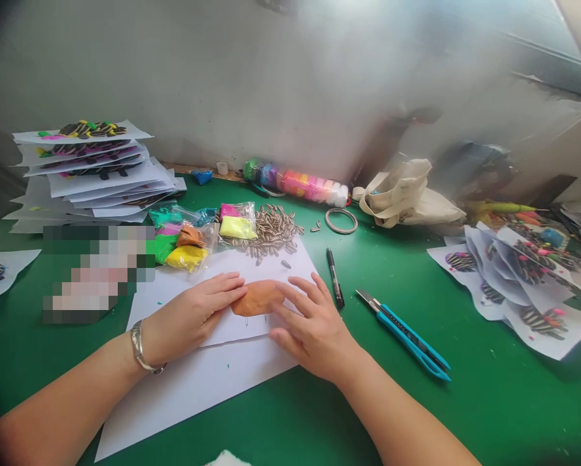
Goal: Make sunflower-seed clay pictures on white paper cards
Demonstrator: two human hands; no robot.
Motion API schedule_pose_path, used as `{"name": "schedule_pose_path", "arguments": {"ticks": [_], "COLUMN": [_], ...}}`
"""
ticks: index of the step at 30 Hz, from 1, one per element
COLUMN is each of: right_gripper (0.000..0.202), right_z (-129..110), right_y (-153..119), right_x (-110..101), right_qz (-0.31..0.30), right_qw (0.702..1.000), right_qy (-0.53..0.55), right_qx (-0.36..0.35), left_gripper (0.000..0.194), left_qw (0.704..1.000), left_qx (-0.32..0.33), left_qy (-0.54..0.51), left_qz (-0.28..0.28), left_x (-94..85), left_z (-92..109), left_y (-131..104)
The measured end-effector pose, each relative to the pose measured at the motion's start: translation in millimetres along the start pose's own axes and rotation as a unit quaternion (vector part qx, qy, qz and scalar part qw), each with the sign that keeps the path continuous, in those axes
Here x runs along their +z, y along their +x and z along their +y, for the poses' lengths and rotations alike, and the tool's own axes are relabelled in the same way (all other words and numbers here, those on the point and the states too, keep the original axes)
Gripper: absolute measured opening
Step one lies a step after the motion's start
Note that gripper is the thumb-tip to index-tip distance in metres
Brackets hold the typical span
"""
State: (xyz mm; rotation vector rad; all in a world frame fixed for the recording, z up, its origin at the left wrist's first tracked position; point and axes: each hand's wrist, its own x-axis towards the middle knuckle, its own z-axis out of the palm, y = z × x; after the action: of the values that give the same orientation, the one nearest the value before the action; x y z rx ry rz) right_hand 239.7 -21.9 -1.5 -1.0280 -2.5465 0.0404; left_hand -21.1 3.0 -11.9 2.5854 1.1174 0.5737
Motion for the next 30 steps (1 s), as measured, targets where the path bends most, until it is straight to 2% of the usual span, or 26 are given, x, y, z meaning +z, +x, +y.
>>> {"name": "schedule_pose_path", "arguments": {"ticks": [2, 7, 13, 18, 22, 25, 30], "right_gripper": [0.030, 0.023, 0.032, 0.027, 0.042, 0.056, 0.054], "right_z": [1.0, -1.2, -2.7, -4.9, -3.7, -3.6, -7.2], "right_y": [-0.1, 2.8, 3.4, 5.5, 3.4, 2.6, 5.2], "right_x": [-0.2, 0.1, 0.4, 0.4, 3.6, 8.5, 13.9], "right_qz": [0.006, -0.031, -0.016, -0.048, -0.032, -0.053, -0.079], "right_qw": [1.000, 0.999, 0.999, 0.998, 0.999, 0.998, 0.995], "right_qy": [0.005, 0.023, 0.031, 0.030, 0.024, -0.011, -0.052], "right_qx": [0.006, -0.011, -0.005, -0.009, 0.010, 0.027, 0.035], "left_gripper": [0.044, 0.043, 0.042, 0.043, 0.050, 0.057, 0.056], "left_qw": [1.000, 1.000, 1.000, 1.000, 1.000, 1.000, 1.000], "left_qx": [0.002, 0.002, 0.002, 0.005, 0.004, 0.000, 0.002], "left_qy": [-0.003, -0.005, 0.012, 0.003, -0.006, -0.013, -0.016], "left_qz": [0.003, 0.001, 0.000, 0.004, 0.000, 0.000, 0.000], "left_x": [0.2, 0.3, 0.5, 0.3, -0.9, -1.0, -1.1], "left_z": [-0.3, 0.0, 0.1, -0.2, -1.5, -3.3, -4.6], "left_y": [-0.4, -0.7, -0.6, -0.6, -1.2, -2.3, -3.2]}}
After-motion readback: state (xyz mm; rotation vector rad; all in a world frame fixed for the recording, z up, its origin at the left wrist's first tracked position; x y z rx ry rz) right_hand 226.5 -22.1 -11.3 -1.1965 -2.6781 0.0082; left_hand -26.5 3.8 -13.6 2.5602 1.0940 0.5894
